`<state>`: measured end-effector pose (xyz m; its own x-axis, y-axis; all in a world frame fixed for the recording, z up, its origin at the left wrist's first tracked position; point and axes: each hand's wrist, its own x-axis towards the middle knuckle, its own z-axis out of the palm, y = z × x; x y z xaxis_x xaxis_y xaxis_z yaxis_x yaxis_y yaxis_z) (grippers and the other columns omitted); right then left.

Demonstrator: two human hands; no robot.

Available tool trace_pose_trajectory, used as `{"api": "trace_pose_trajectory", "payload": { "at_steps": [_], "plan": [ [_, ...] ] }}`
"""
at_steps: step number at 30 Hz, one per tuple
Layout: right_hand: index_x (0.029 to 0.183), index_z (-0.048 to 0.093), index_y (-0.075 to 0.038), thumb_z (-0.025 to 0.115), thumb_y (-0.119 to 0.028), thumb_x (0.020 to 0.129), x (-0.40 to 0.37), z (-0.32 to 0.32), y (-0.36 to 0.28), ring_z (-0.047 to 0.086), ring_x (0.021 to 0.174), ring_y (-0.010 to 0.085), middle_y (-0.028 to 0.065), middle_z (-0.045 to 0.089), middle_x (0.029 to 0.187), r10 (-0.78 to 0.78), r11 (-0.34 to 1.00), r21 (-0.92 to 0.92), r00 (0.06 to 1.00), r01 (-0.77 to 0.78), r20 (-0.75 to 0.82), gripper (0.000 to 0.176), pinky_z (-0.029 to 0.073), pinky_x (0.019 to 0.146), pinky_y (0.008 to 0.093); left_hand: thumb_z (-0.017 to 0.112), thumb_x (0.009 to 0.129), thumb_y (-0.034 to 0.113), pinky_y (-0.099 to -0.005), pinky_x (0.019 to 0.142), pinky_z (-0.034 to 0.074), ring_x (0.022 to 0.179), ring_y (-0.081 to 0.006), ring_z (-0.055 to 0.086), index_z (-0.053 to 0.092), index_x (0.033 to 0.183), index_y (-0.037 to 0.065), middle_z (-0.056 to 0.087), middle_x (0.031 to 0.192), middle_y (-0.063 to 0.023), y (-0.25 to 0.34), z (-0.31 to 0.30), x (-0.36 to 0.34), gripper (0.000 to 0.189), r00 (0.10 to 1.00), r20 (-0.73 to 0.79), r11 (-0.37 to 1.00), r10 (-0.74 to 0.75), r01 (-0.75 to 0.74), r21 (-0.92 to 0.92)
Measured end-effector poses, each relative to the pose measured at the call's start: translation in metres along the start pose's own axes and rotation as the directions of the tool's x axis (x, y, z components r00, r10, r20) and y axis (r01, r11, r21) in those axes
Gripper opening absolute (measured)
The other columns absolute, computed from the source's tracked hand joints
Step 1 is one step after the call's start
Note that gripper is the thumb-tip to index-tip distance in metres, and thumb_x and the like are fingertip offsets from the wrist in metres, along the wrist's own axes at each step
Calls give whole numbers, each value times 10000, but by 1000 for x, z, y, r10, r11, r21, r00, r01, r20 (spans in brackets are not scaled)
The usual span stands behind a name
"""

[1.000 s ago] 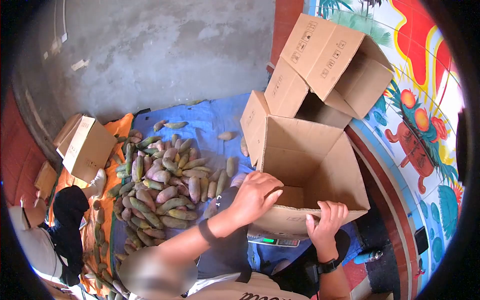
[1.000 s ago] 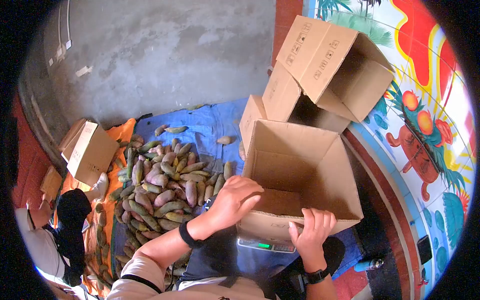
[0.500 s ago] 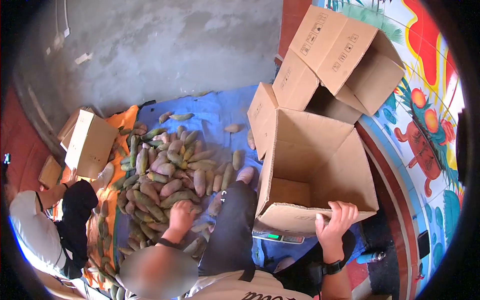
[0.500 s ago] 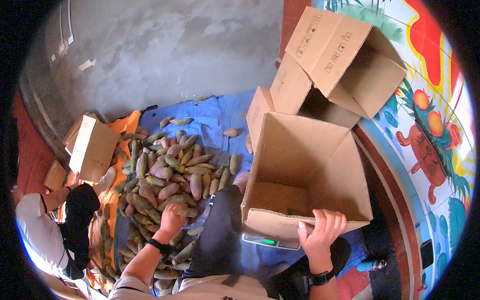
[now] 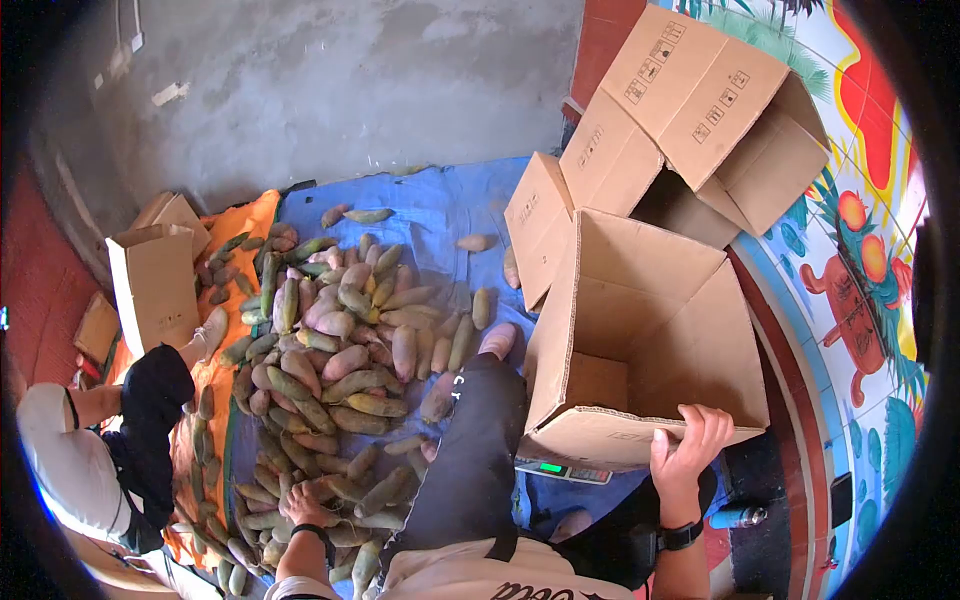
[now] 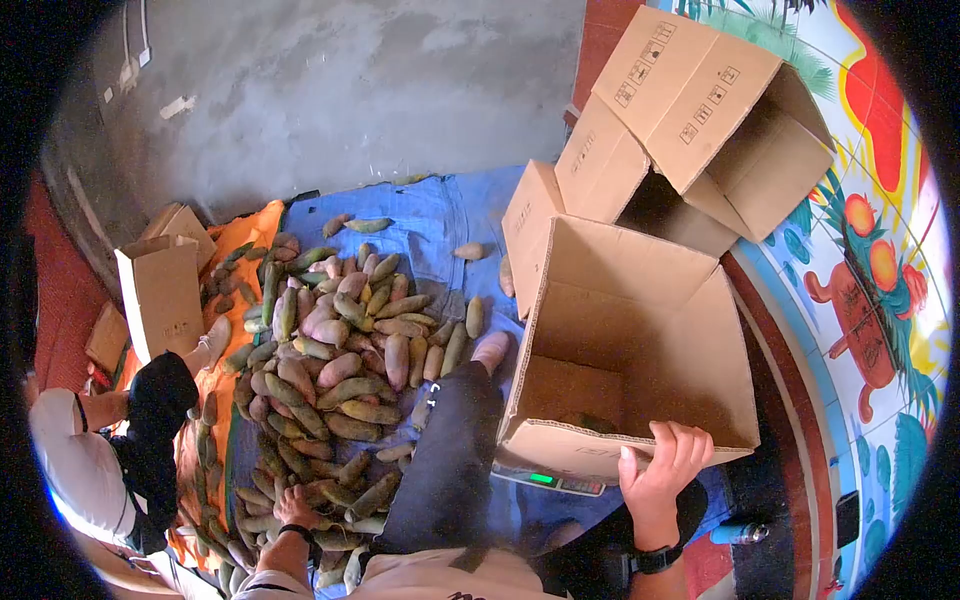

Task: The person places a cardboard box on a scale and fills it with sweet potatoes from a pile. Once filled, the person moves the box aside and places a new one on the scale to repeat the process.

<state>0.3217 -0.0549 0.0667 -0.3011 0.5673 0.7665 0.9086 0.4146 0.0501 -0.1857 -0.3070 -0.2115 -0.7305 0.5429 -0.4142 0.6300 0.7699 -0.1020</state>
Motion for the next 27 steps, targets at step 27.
{"api": "trace_pose_trajectory", "payload": {
  "at_steps": [27],
  "plan": [
    [1023, 536, -34, 532, -426, 862, -2, -3, -1, 466, 936, 327, 140, 515, 976, 7, 1000, 8, 1000, -8, 7, 424, 333, 899, 499, 738, 718, 385, -361, 822, 532, 987, -318, 643, 643, 901, 7, 679, 895, -161, -25, 58, 85, 431, 977, 58, 977, 207, -210, 40]
  ]
}}
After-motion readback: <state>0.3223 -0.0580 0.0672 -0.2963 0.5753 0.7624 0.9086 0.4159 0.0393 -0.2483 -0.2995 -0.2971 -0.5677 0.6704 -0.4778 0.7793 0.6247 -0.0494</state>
